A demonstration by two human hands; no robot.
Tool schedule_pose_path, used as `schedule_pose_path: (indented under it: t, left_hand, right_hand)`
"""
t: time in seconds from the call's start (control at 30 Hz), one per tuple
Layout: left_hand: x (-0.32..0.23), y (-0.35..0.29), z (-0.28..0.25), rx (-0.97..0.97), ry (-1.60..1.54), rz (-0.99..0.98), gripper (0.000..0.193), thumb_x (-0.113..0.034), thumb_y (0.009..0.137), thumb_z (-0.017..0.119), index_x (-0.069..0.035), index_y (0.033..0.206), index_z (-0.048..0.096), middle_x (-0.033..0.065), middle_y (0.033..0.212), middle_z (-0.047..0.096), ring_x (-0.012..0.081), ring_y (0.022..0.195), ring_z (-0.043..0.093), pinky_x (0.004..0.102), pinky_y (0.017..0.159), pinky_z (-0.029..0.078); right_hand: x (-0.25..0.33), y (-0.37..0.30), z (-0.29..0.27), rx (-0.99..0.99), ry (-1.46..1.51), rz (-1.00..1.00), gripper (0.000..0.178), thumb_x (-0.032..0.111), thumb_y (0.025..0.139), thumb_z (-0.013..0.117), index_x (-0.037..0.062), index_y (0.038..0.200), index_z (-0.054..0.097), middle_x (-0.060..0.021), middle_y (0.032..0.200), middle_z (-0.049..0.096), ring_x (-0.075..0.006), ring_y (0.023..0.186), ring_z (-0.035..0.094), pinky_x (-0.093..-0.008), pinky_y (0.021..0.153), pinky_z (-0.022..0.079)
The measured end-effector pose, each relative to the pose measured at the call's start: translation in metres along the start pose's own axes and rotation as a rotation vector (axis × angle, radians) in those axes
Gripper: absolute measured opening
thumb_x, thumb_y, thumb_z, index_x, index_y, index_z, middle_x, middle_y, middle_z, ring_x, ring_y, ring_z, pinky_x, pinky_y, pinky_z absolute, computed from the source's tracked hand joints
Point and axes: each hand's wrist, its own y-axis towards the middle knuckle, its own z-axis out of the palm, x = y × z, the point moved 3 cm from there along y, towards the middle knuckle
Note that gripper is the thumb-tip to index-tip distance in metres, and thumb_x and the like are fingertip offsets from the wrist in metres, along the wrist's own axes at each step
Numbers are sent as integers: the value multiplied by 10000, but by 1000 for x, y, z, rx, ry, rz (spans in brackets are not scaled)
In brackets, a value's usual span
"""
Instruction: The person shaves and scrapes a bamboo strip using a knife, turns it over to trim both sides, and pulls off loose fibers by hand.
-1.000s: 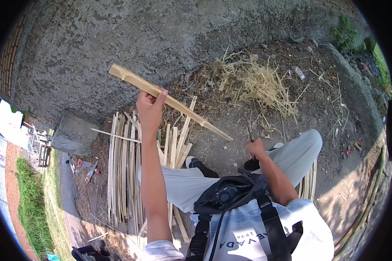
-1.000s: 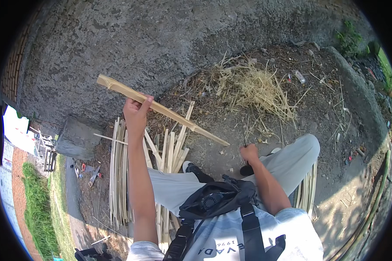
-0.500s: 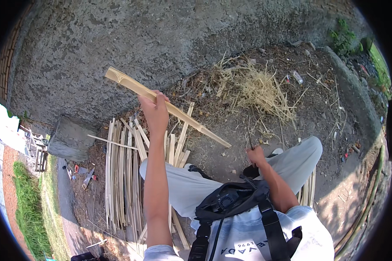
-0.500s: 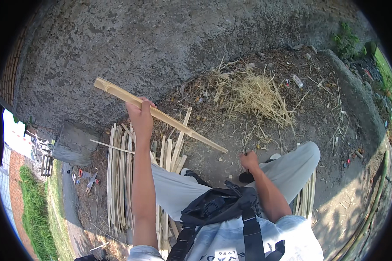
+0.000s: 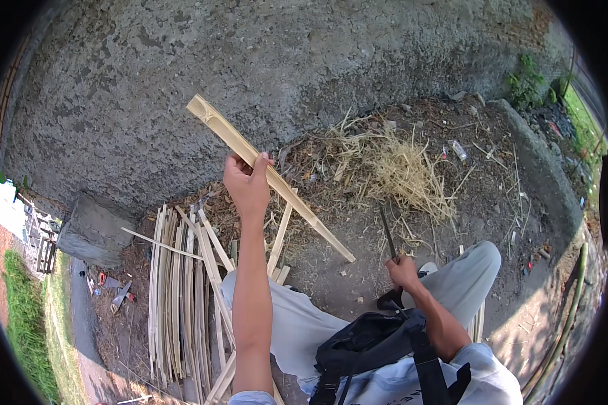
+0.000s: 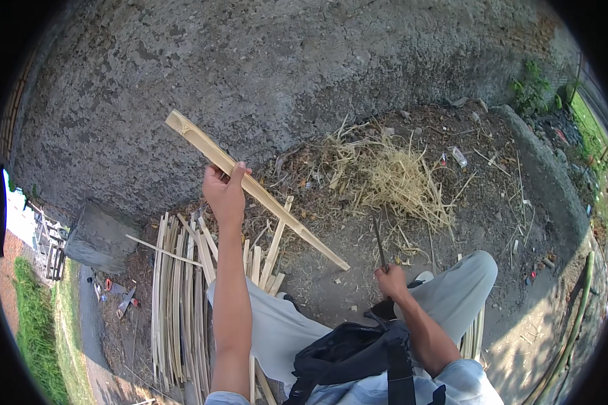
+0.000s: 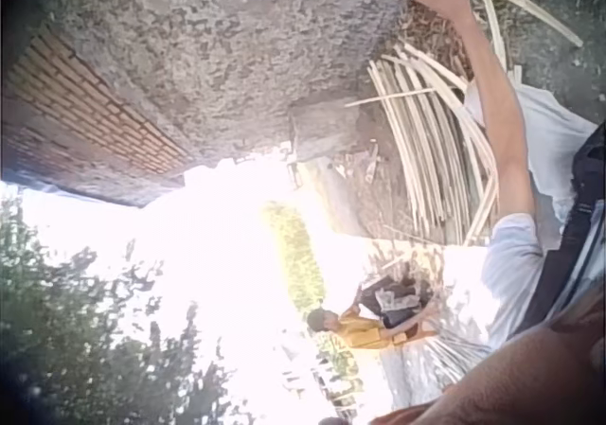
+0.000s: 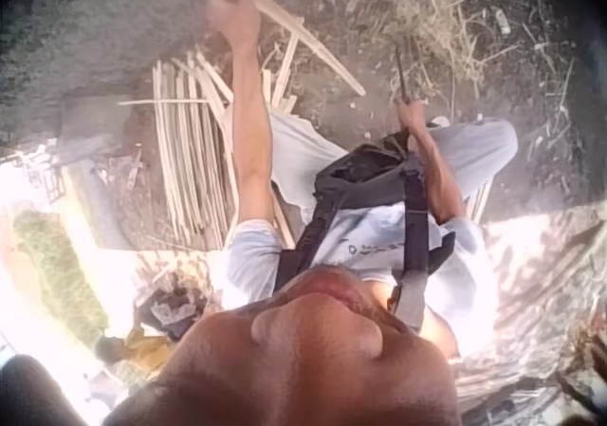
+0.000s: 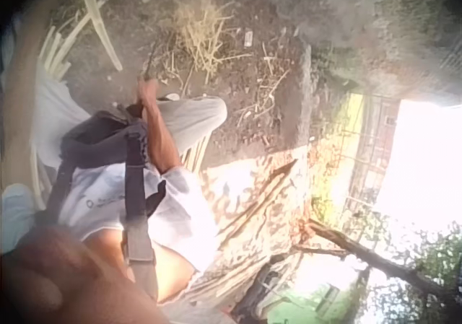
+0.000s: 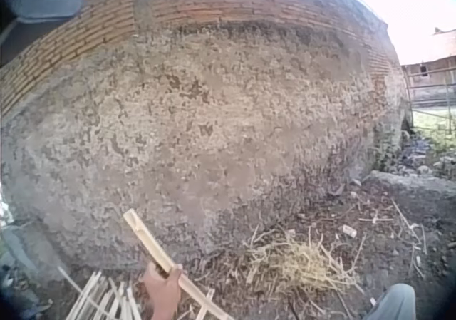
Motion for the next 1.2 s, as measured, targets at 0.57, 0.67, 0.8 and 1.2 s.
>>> schedule_pose_path:
  t: [0.57, 0.67, 0.8, 1.2]
  left_hand:
    - [-16, -12, 47, 278, -37, -22, 208, -19, 820, 756, 11, 956, 602, 72, 875, 686, 99, 787, 634, 254, 701, 510]
    - [-19, -13, 54, 281, -88, -57, 223, -33, 814, 766, 11, 959, 602, 74, 869, 683, 93, 773, 634, 249, 670, 519]
    - [-19, -6, 58, 262, -71, -63, 230, -36, 813, 767, 9, 965, 600, 72, 860, 681, 91, 771, 634, 248, 682, 517]
    - [-14, -2, 59, 292, -4, 30, 238, -28, 824, 762, -15, 941, 556, 52, 869, 662, 85, 806, 620, 251, 727, 496]
  right_hand:
    - [305, -19, -29, 244, 381, -645, 248, 51, 846, 723, 26, 869, 477, -84, 813, 675, -102, 614, 636, -259, 526, 508]
    - [319, -14, -20, 254, 451, -646, 249, 28, 832, 729, 32, 858, 481, -86, 817, 677, -95, 619, 632, -256, 526, 503]
    - [321, -8, -22, 276, 434, -643, 252, 22, 819, 739, 40, 845, 489, -75, 770, 669, -98, 650, 643, -249, 550, 514]
    - [316, 1, -19, 156, 404, -603, 282, 57, 769, 783, 50, 831, 508, -59, 732, 663, -90, 630, 619, -263, 547, 485]
